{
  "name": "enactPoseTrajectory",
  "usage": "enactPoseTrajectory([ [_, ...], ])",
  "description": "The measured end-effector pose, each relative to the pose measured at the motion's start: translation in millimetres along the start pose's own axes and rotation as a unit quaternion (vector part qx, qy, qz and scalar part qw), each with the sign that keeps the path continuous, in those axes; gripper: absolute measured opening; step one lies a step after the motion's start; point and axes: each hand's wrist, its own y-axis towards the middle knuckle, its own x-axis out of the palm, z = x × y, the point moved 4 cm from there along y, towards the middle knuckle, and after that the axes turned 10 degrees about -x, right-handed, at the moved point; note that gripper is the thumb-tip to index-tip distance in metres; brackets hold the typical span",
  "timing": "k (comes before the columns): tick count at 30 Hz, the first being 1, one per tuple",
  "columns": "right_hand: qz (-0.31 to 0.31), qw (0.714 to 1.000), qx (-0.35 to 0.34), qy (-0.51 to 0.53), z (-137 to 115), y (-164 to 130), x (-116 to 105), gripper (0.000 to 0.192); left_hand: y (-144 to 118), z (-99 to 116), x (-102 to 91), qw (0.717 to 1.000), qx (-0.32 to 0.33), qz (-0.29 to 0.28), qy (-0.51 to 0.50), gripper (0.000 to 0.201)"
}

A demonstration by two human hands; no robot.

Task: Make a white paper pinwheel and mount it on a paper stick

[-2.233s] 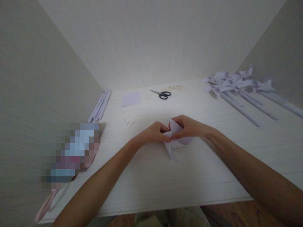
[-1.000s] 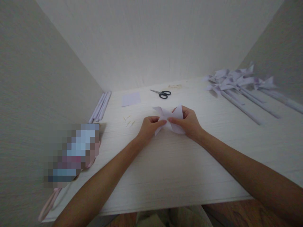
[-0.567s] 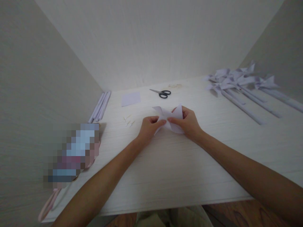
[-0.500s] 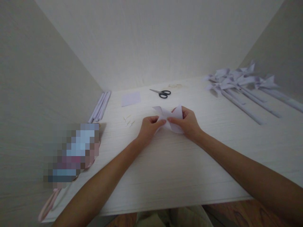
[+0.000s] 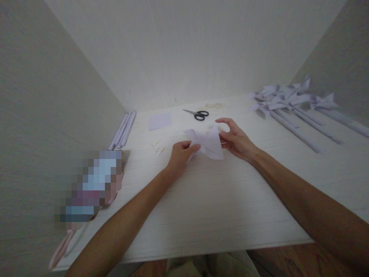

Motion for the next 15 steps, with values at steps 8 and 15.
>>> enactPoseTrajectory([
  [8,-0.138,0.989,0.048,-0.021,7,-3,-7,0.014,1,0,0.5,1.0,0.0,-0.014,-0.002,0.014],
  [15,-0.074,0.994,0.073,-0.015,10,-3,-1,0.012,0,1,1.8,0.999,0.015,-0.011,0.048,0.014],
])
